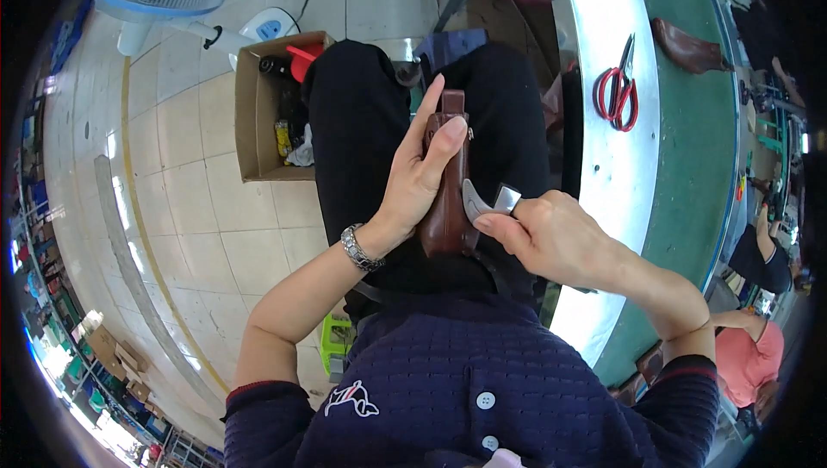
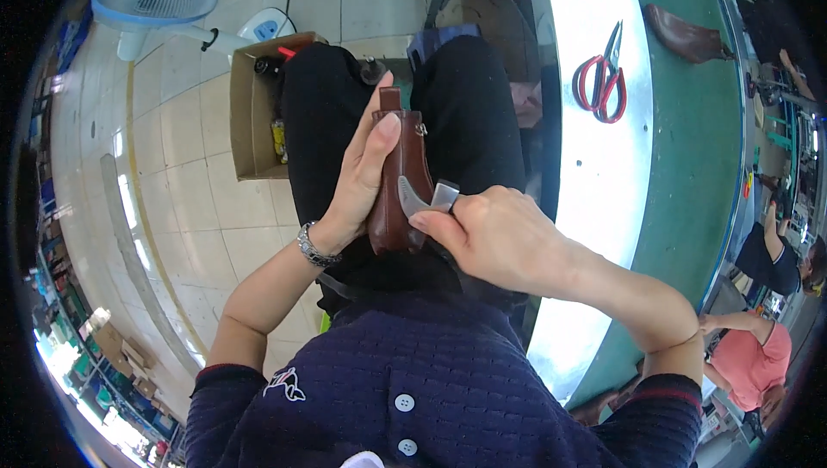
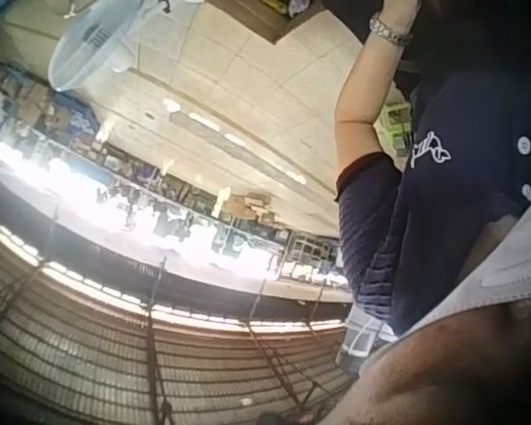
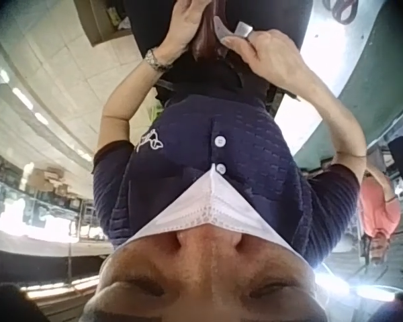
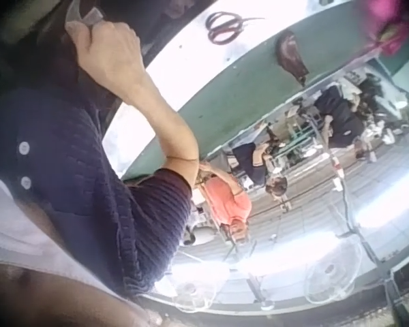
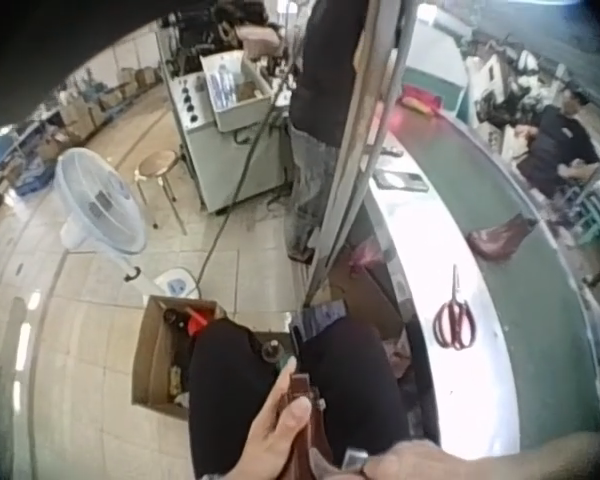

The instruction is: Pulling and securing the shoe upper onto the last using pliers and a hammer.

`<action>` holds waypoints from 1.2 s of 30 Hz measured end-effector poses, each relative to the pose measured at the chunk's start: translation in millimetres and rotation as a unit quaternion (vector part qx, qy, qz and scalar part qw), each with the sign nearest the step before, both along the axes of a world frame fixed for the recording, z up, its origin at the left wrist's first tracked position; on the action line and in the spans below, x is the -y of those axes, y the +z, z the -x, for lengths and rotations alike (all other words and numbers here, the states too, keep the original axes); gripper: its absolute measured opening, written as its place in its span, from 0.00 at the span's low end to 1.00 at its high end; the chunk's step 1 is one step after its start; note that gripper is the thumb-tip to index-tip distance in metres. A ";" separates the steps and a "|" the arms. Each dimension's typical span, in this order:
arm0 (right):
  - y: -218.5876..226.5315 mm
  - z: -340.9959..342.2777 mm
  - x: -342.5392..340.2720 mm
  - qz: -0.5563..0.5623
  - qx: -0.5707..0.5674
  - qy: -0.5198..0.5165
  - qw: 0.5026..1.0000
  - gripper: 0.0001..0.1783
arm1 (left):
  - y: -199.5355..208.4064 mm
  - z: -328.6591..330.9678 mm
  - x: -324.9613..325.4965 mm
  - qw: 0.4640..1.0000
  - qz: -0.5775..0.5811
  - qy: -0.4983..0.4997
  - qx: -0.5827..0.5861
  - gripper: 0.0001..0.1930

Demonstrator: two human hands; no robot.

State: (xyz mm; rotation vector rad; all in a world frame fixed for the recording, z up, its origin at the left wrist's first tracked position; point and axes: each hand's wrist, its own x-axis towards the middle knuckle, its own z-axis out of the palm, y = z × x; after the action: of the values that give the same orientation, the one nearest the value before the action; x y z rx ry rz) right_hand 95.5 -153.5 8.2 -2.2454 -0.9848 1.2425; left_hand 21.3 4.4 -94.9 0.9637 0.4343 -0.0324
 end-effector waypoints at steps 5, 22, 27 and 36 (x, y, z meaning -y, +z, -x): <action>-20.4 3.3 21.5 -0.001 -0.287 -0.171 0.942 0.33 | -3.9 6.4 6.2 0.999 -0.014 -0.002 0.033 0.42; -26.4 -4.6 43.9 0.010 -0.010 -0.227 0.974 0.31 | 0.8 -10.1 6.8 0.999 -0.016 0.004 -0.029 0.50; -99.4 -8.5 137.5 0.135 0.267 -0.275 0.914 0.20 | -14.9 7.9 7.2 0.996 -0.037 0.066 -0.052 0.49; -125.9 -6.0 133.5 0.001 0.495 -0.284 0.821 0.29 | 12.1 66.9 16.5 0.989 -0.116 -0.092 -0.011 0.45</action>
State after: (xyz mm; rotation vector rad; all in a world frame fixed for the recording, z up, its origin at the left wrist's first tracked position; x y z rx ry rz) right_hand 101.4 -287.1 -117.7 -2.8694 -0.4634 -0.2575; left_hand -45.6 -12.1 -82.8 1.2312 0.3736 -0.1628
